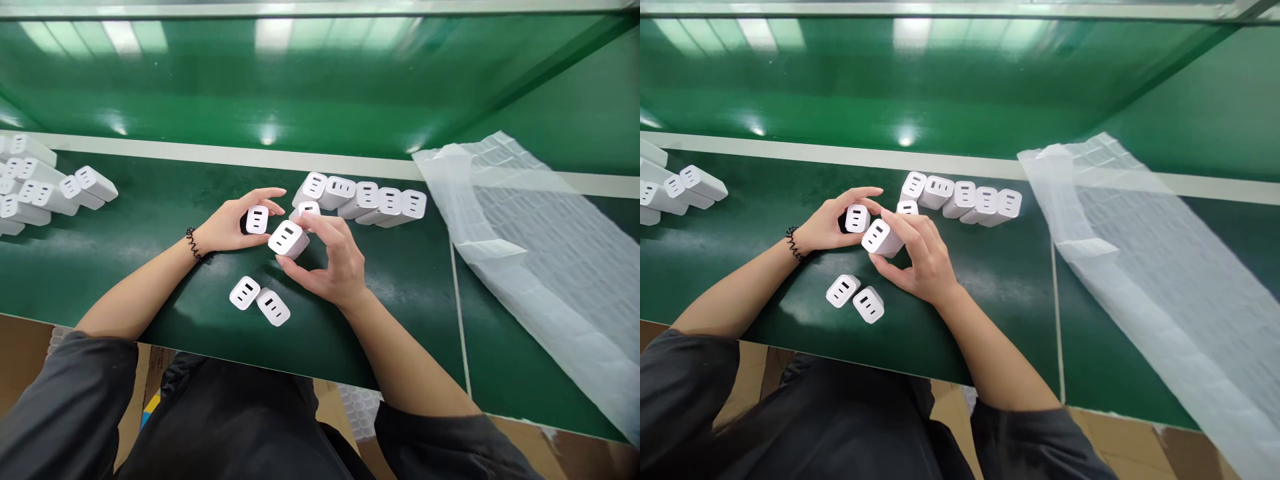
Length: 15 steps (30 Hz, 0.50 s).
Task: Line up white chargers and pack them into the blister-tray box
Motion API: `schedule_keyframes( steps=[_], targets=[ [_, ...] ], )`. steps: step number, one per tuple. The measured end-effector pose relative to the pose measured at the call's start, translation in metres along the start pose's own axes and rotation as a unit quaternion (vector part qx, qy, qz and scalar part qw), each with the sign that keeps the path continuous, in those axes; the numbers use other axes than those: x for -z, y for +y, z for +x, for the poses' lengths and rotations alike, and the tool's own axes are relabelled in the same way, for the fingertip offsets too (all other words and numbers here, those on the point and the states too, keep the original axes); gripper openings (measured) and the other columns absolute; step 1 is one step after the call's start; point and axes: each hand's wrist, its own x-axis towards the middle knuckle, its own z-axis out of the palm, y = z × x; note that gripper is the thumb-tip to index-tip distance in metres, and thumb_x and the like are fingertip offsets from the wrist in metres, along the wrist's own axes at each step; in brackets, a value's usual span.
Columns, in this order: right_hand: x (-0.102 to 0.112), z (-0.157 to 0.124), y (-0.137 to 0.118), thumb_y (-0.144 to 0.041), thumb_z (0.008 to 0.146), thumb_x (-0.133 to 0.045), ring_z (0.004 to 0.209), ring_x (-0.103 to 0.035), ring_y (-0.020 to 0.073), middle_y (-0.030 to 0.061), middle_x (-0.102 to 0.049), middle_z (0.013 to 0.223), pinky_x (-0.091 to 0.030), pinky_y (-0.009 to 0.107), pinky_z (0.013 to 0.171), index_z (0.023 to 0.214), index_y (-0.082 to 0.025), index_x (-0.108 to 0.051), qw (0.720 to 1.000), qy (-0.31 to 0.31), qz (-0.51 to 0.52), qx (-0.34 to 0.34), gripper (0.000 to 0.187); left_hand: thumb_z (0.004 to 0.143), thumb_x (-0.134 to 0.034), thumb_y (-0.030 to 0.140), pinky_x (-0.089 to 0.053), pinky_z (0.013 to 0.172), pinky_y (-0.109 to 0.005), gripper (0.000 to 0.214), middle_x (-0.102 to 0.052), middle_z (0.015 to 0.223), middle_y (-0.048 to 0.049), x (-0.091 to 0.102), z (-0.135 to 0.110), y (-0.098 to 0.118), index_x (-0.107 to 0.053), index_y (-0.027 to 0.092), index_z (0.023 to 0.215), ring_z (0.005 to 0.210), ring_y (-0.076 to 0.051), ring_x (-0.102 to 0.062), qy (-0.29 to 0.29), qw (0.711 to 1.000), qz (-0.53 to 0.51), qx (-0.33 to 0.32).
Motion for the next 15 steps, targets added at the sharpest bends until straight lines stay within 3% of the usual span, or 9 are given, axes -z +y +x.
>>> schedule_keyframes(
  steps=[3, 5, 8, 11, 13, 15],
  targets=[
    [0.002, 0.002, 0.0, -0.024, 0.084, -0.069, 0.099, -0.066, 0.0271, 0.0087, -0.067, 0.117, -0.058, 0.042, 0.078, 0.149, -0.03, -0.033, 1.0, -0.007, 0.01, 0.003, 0.075, 0.083, -0.073, 0.042, -0.047, 0.101, -0.033, 0.068, -0.07, 0.12, -0.006, 0.001, 0.0, 0.0, -0.046, 0.021, 0.141, 0.11, -0.021, -0.065, 0.01, 0.999, 0.036, 0.002],
    [0.006, 0.006, 0.0, -0.021, 0.083, -0.068, 0.101, -0.066, 0.0267, 0.0095, -0.066, 0.116, -0.058, 0.043, 0.081, 0.145, -0.028, -0.039, 0.999, -0.018, 0.035, 0.001, 0.068, 0.082, -0.073, 0.047, -0.044, 0.103, -0.038, 0.067, -0.07, 0.12, -0.0062, 0.001, 0.001, -0.003, -0.048, 0.022, 0.139, 0.11, -0.024, -0.062, 0.046, 0.994, 0.095, 0.023],
    [0.02, 0.014, -0.004, -0.019, 0.084, -0.065, 0.101, -0.066, 0.0248, 0.008, -0.065, 0.113, -0.058, 0.042, 0.085, 0.133, -0.028, -0.052, 0.995, -0.061, 0.084, -0.004, 0.052, 0.081, -0.073, 0.054, -0.042, 0.101, -0.042, 0.073, -0.068, 0.12, -0.0068, 0.002, 0.001, -0.01, -0.047, 0.022, 0.141, 0.103, -0.025, -0.058, 0.095, 0.98, 0.163, 0.064],
    [0.038, 0.021, -0.009, -0.019, 0.084, -0.063, 0.098, -0.066, 0.0226, 0.0061, -0.065, 0.11, -0.058, 0.04, 0.085, 0.123, -0.03, -0.059, 0.988, -0.084, 0.13, -0.013, 0.041, 0.08, -0.071, 0.059, -0.043, 0.098, -0.043, 0.081, -0.066, 0.122, -0.0084, 0.001, 0.002, -0.017, -0.041, 0.022, 0.145, 0.1, -0.025, -0.057, 0.098, 0.979, 0.163, 0.08],
    [0.049, 0.025, -0.009, -0.02, 0.085, -0.064, 0.101, -0.066, 0.0224, 0.0061, -0.066, 0.111, -0.057, 0.04, 0.088, 0.123, -0.029, -0.059, 0.975, -0.128, 0.182, -0.023, 0.039, 0.078, -0.071, 0.064, -0.042, 0.1, -0.044, 0.086, -0.064, 0.124, -0.0099, 0.001, 0.001, -0.019, -0.039, 0.023, 0.147, 0.104, -0.027, -0.055, 0.108, 0.979, 0.156, 0.078],
    [0.056, 0.027, -0.006, -0.02, 0.086, -0.065, 0.104, -0.065, 0.0215, 0.0063, -0.067, 0.112, -0.056, 0.038, 0.09, 0.125, -0.027, -0.058, 0.944, -0.213, 0.25, -0.033, 0.041, 0.075, -0.071, 0.07, -0.04, 0.104, -0.046, 0.092, -0.061, 0.13, -0.0119, 0.002, 0.001, -0.018, -0.038, 0.024, 0.147, 0.113, -0.03, -0.052, 0.134, 0.976, 0.159, 0.064]
  ],
)
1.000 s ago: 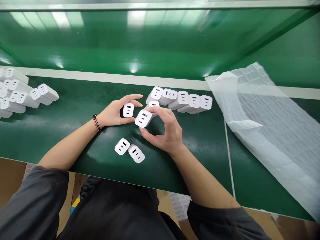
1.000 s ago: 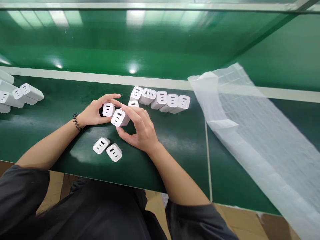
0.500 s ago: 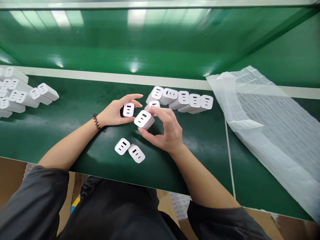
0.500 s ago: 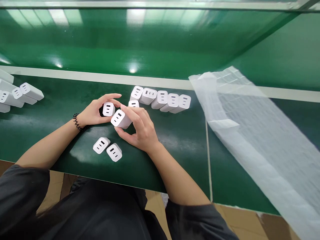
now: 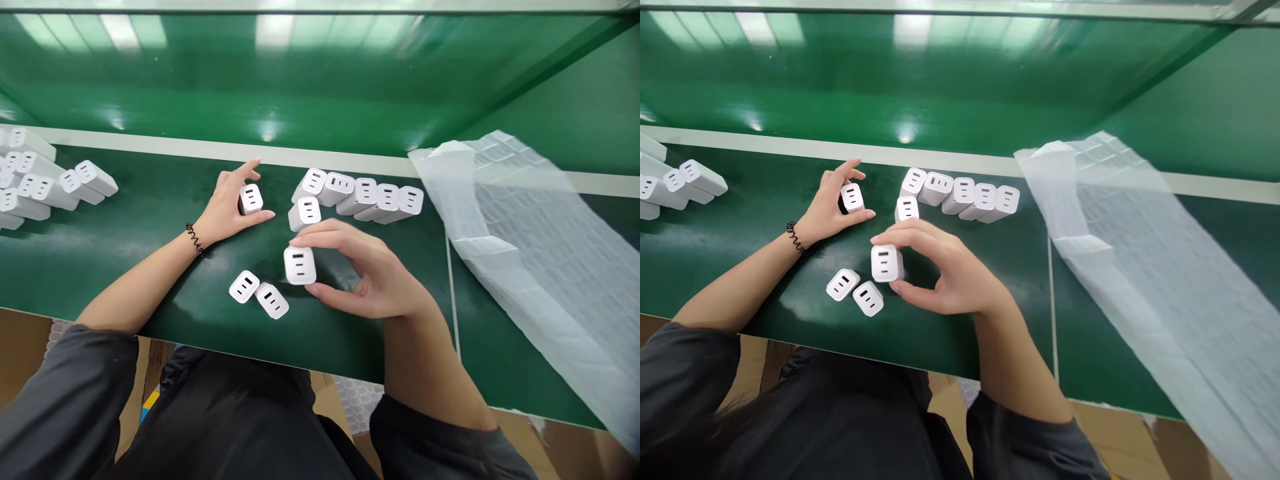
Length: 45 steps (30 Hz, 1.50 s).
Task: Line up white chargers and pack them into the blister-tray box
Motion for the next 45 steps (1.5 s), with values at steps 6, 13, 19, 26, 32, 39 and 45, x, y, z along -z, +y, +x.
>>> schedule_keyframes(
  steps=[6, 13, 19, 26, 32, 39, 45],
  targets=[
    [0.0, -0.002, 0.018, -0.017, 0.089, -0.061, 0.115, -0.061, 0.0187, 0.0079, -0.064, 0.125, -0.052, 0.034, 0.099, 0.129, -0.022, -0.057, 0.969, -0.201, 0.135, -0.049, 0.041, 0.083, -0.053, 0.077, -0.027, 0.115, -0.053, 0.081, -0.046, 0.146, -0.0119, 0.008, -0.004, 0.011, -0.036, 0.029, 0.146, 0.14, -0.036, -0.033, 0.111, 0.992, 0.005, -0.052],
    [-0.01, 0.0, 0.026, -0.017, 0.082, -0.067, 0.128, -0.053, 0.0225, 0.008, -0.058, 0.137, -0.043, 0.039, 0.109, 0.141, -0.022, -0.05, 0.935, -0.309, 0.154, -0.083, 0.061, 0.088, -0.056, 0.068, -0.051, 0.097, -0.039, 0.065, -0.067, 0.118, -0.0077, 0.047, -0.018, 0.067, -0.049, 0.028, 0.139, 0.109, -0.024, -0.064, -0.083, 0.978, -0.062, -0.179],
    [-0.018, -0.001, 0.026, -0.022, 0.078, -0.073, 0.126, -0.054, 0.0234, 0.0088, -0.055, 0.142, -0.044, 0.04, 0.108, 0.144, -0.022, -0.047, 0.938, -0.291, 0.162, -0.1, 0.07, 0.075, -0.072, 0.068, -0.046, 0.111, -0.051, 0.096, -0.042, 0.151, -0.0175, 0.053, -0.082, 0.091, -0.033, 0.026, 0.152, 0.139, -0.035, -0.043, -0.201, 0.972, 0.044, -0.114],
    [-0.015, 0.0, 0.017, -0.035, 0.082, -0.074, 0.113, -0.061, 0.0194, 0.008, -0.062, 0.129, -0.054, 0.035, 0.095, 0.137, -0.023, -0.054, 0.956, -0.205, 0.188, -0.096, 0.06, 0.093, -0.063, 0.046, -0.046, 0.112, -0.049, 0.072, -0.045, 0.148, -0.0119, 0.01, -0.144, 0.096, -0.026, 0.033, 0.153, 0.138, -0.028, -0.046, -0.095, 0.995, 0.044, 0.001],
    [-0.013, 0.001, 0.035, -0.033, 0.091, -0.058, 0.065, -0.054, 0.0129, 0.0022, -0.063, 0.086, -0.052, 0.03, 0.068, 0.11, -0.02, -0.067, 0.964, 0.169, -0.122, -0.166, 0.024, 0.09, -0.065, 0.046, -0.047, 0.109, -0.049, 0.07, -0.046, 0.147, -0.0118, 0.02, -0.131, 0.092, -0.033, 0.03, 0.15, 0.135, -0.029, -0.047, -0.006, 0.999, 0.025, 0.042],
    [-0.041, 0.003, 0.047, -0.035, 0.095, -0.052, 0.079, -0.063, 0.0193, 0.0069, -0.067, 0.101, -0.054, 0.033, 0.074, 0.131, -0.023, -0.061, 0.955, 0.104, -0.225, -0.164, 0.039, 0.085, -0.067, 0.042, -0.052, 0.102, -0.045, 0.081, -0.038, 0.153, -0.0156, 0.028, -0.054, 0.056, -0.028, 0.022, 0.152, 0.127, -0.029, -0.053, -0.008, 0.991, 0.071, 0.115],
    [-0.062, 0.011, 0.047, -0.029, 0.092, -0.053, 0.114, -0.056, 0.0333, 0.0167, -0.058, 0.133, -0.052, 0.05, 0.095, 0.157, -0.014, -0.026, 0.947, 0.045, -0.275, -0.162, 0.072, 0.086, -0.065, 0.04, -0.041, 0.116, -0.047, 0.081, -0.039, 0.153, -0.018, 0.015, -0.034, 0.046, -0.026, 0.016, 0.153, 0.14, -0.031, -0.043, -0.051, 0.988, 0.088, 0.115]
  ],
)
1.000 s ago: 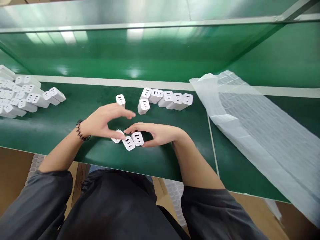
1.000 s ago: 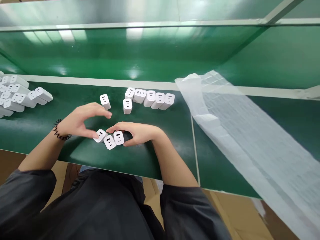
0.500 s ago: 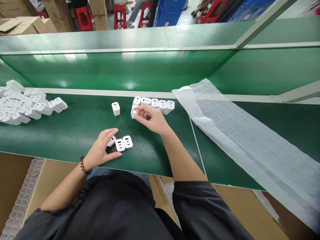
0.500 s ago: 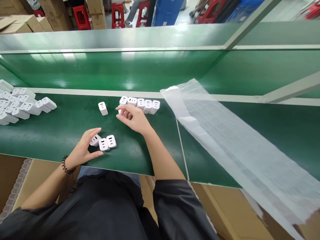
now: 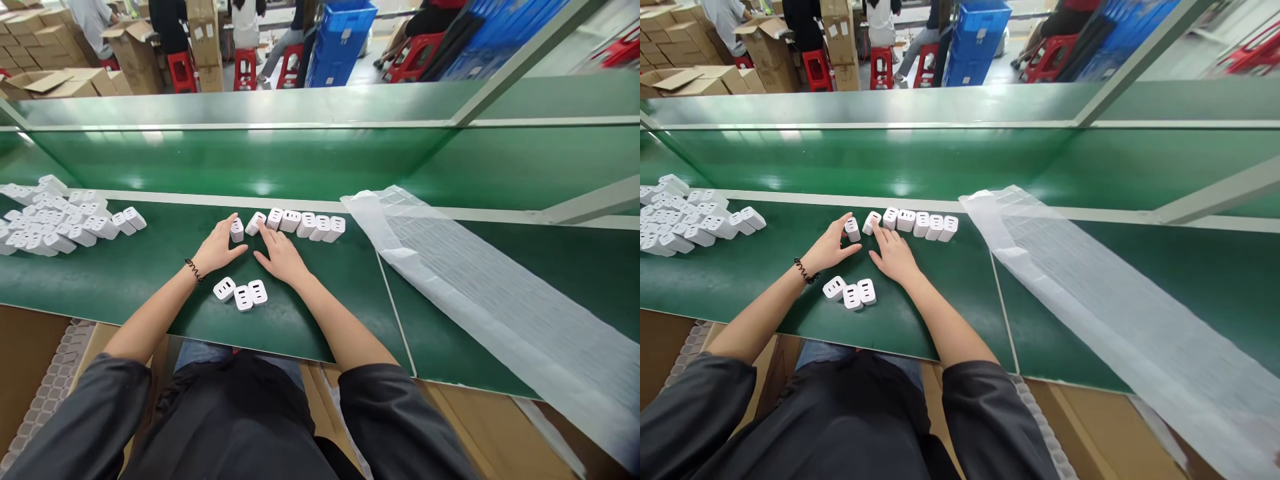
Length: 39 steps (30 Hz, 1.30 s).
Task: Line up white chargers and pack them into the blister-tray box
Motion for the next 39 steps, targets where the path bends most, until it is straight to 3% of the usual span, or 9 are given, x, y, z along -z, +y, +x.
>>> schedule_keyframes(
  steps=[3, 7, 12, 16, 20, 25, 39],
  targets=[
    [-0.003, 0.001, -0.001, -0.028, 0.093, -0.049, 0.12, -0.053, 0.033, 0.0155, -0.051, 0.144, -0.051, 0.051, 0.098, 0.158, -0.018, -0.023, 1.0, -0.01, -0.014, -0.001, 0.07, 0.086, -0.065, 0.036, -0.04, 0.116, -0.046, 0.079, -0.039, 0.153, -0.0192, -0.006, 0.006, 0.001, -0.028, 0.013, 0.152, 0.141, -0.031, -0.042, -0.004, 1.0, 0.004, -0.001],
    [-0.003, 0.001, 0.0, -0.027, 0.094, -0.047, 0.126, -0.05, 0.0328, 0.0156, -0.049, 0.145, -0.049, 0.051, 0.101, 0.155, -0.018, -0.032, 1.0, -0.013, -0.018, -0.007, 0.063, 0.085, -0.062, 0.026, -0.037, 0.117, -0.046, 0.073, -0.041, 0.153, -0.0199, -0.011, 0.026, -0.001, -0.032, 0.009, 0.15, 0.139, -0.031, -0.045, 0.003, 1.0, 0.008, 0.003],
    [-0.003, 0.0, 0.003, -0.028, 0.094, -0.049, 0.123, -0.052, 0.0331, 0.016, -0.053, 0.141, -0.05, 0.051, 0.1, 0.15, -0.017, -0.041, 1.0, -0.012, -0.006, -0.006, 0.058, 0.08, -0.069, 0.029, -0.05, 0.103, -0.043, 0.072, -0.061, 0.133, -0.0145, -0.002, 0.042, -0.009, -0.042, 0.014, 0.145, 0.111, -0.027, -0.064, -0.012, 1.0, -0.003, 0.0],
    [-0.003, -0.001, 0.004, -0.029, 0.094, -0.049, 0.121, -0.053, 0.0331, 0.0158, -0.056, 0.138, -0.05, 0.053, 0.099, 0.148, -0.018, -0.043, 1.0, -0.007, 0.011, -0.001, 0.055, 0.073, -0.077, 0.034, -0.054, 0.091, -0.038, 0.084, -0.066, 0.122, -0.0104, 0.008, 0.046, -0.017, -0.041, 0.017, 0.146, 0.095, -0.022, -0.067, -0.035, 0.999, -0.029, -0.003],
    [-0.003, -0.002, 0.005, -0.028, 0.095, -0.048, 0.119, -0.054, 0.0328, 0.0151, -0.058, 0.136, -0.05, 0.052, 0.1, 0.146, -0.017, -0.045, 1.0, 0.006, 0.031, 0.002, 0.052, 0.075, -0.076, 0.042, -0.052, 0.094, -0.038, 0.081, -0.065, 0.125, -0.0095, 0.006, 0.049, -0.021, -0.042, 0.019, 0.144, 0.102, -0.022, -0.065, -0.029, 0.998, -0.059, -0.02],
    [-0.004, -0.003, 0.007, -0.028, 0.096, -0.047, 0.115, -0.056, 0.0301, 0.013, -0.06, 0.132, -0.05, 0.051, 0.1, 0.147, -0.02, -0.042, 0.998, 0.023, 0.063, 0.001, 0.051, 0.083, -0.069, 0.045, -0.048, 0.1, -0.04, 0.059, -0.063, 0.13, -0.0097, -0.009, 0.046, -0.019, -0.052, 0.018, 0.133, 0.112, -0.024, -0.061, 0.011, 0.996, -0.087, -0.036],
    [0.0, -0.01, 0.012, -0.024, 0.097, -0.051, 0.109, -0.058, 0.0279, 0.0104, -0.06, 0.131, -0.053, 0.047, 0.093, 0.155, -0.03, -0.024, 0.992, 0.033, 0.121, -0.022, 0.065, 0.085, -0.069, 0.039, -0.05, 0.094, -0.038, 0.044, -0.068, 0.121, -0.0056, -0.015, 0.043, -0.011, -0.057, 0.022, 0.124, 0.103, -0.022, -0.065, 0.027, 0.992, -0.092, -0.076]
  ],
)
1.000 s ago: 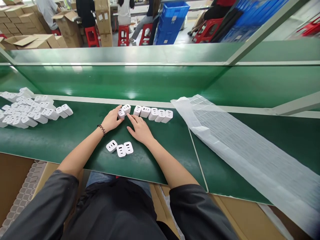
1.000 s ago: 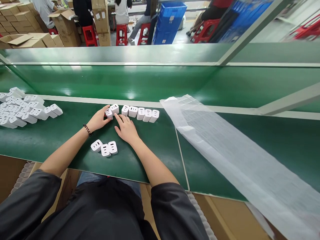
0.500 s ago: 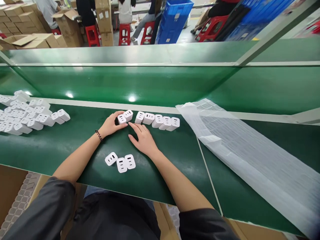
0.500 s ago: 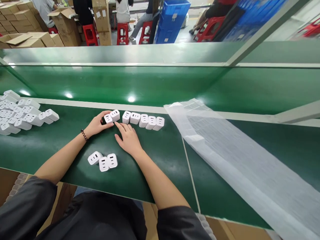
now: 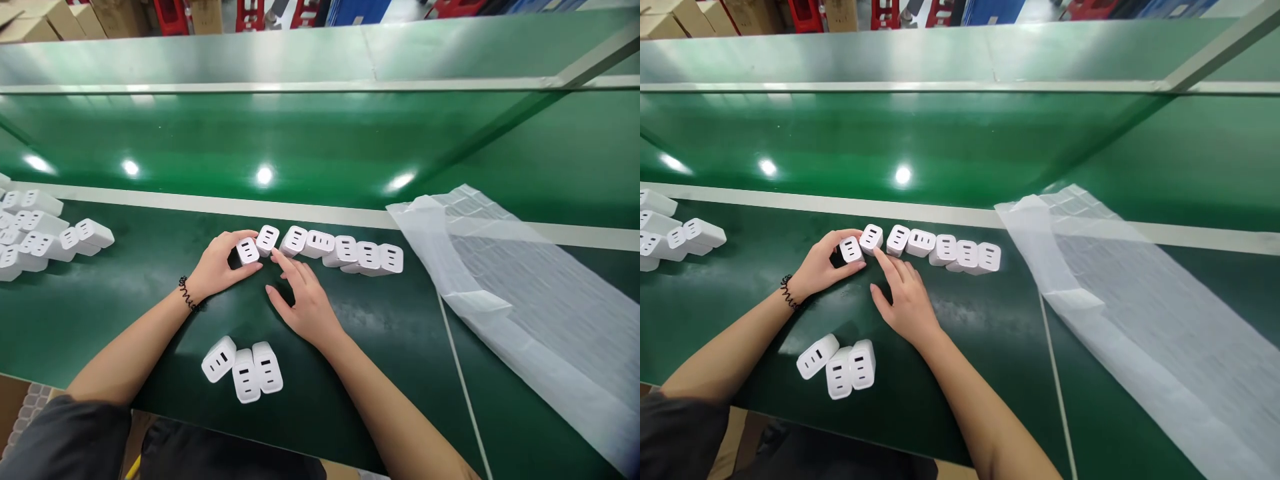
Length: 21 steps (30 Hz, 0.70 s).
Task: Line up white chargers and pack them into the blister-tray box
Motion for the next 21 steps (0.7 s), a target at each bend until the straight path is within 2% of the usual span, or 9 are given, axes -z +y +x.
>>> schedule_keyframes(
  steps=[9, 21],
  targets=[
    [0.004, -0.0012, -0.002, -0.023, 0.096, -0.053, 0.101, -0.06, 0.027, 0.0092, -0.06, 0.131, -0.053, 0.047, 0.089, 0.157, -0.034, -0.018, 1.0, -0.007, 0.004, -0.013, 0.072, 0.085, -0.072, 0.036, -0.051, 0.093, -0.038, 0.042, -0.069, 0.12, -0.0059, -0.0012, 0.0003, 0.0001, -0.058, 0.022, 0.123, 0.104, -0.022, -0.065, 0.009, 1.0, -0.012, -0.016],
    [0.0061, -0.0023, -0.0029, -0.024, 0.096, -0.052, 0.098, -0.06, 0.0283, 0.0092, -0.059, 0.132, -0.054, 0.049, 0.085, 0.159, -0.036, -0.011, 1.0, -0.018, -0.01, -0.015, 0.076, 0.089, -0.068, 0.028, -0.049, 0.105, -0.045, 0.039, -0.068, 0.126, -0.0053, 0.0013, 0.0022, -0.0017, -0.06, 0.026, 0.127, 0.118, -0.023, -0.059, 0.018, 0.993, -0.05, -0.109]
  ],
)
